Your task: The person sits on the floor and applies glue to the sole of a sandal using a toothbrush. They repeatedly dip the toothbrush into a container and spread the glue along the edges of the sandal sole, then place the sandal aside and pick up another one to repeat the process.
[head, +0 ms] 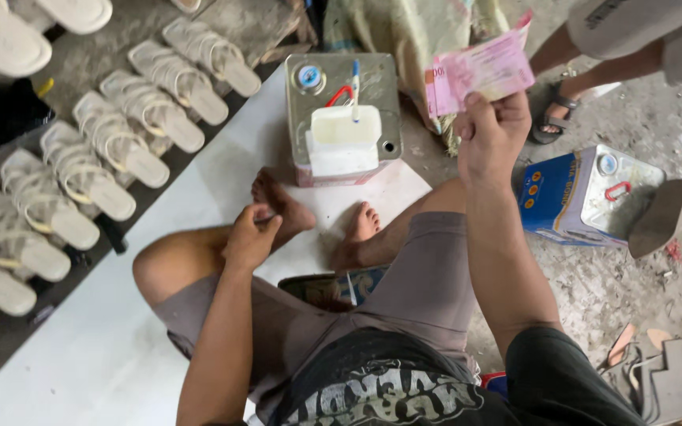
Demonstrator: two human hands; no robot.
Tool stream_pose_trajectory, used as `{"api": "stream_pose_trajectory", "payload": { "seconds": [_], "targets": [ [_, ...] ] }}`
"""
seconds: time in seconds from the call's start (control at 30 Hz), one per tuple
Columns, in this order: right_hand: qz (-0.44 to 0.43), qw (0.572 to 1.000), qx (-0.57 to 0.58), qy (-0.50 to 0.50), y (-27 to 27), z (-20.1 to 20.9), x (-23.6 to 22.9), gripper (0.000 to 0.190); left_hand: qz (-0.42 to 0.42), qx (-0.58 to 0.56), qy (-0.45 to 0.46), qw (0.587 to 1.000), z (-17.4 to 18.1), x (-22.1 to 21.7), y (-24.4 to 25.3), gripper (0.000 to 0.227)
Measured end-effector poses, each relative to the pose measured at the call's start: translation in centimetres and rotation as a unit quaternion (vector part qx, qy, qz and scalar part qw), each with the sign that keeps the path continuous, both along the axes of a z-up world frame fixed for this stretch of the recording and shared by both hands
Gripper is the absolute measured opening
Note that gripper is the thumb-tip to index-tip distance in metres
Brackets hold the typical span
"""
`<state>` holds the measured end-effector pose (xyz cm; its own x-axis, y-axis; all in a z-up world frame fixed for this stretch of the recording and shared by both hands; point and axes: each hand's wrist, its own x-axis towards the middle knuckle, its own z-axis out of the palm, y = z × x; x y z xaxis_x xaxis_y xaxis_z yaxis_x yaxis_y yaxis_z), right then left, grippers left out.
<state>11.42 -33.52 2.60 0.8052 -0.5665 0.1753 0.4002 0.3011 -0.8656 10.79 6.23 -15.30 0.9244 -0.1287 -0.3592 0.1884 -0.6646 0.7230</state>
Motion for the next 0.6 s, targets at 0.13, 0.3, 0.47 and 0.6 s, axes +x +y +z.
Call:
{"api": "stream_pose_trajectory", "payload": {
  "seconds": [0.13,0.3,0.47,0.6],
  "targets": [
    [0.084,0.995,-0.045,0.039,3.6,-1.3,-1.0,0.018,0.020,-0.069,-0.031,0.997,1.3,0.1,-0.9,0.047],
    [0.238,0.953,-0.135,0.133,8.1,-3.8,-3.2,0.019,0.037,-0.250,-0.179,0.951,4.7,-0.7,-1.6,0.035],
    [0.348,0.898,-0.140,0.231,11.6,-8.4,-4.0,0.016,-0.058,-0.266,-0.333,0.903,7.1,-1.5,-2.6,0.043],
    [0.359,0.903,-0.065,0.228,13.5,-11.8,-5.0,0.020,-0.052,-0.256,-0.253,0.932,6.8,-1.7,-4.1,0.023]
  ]
}}
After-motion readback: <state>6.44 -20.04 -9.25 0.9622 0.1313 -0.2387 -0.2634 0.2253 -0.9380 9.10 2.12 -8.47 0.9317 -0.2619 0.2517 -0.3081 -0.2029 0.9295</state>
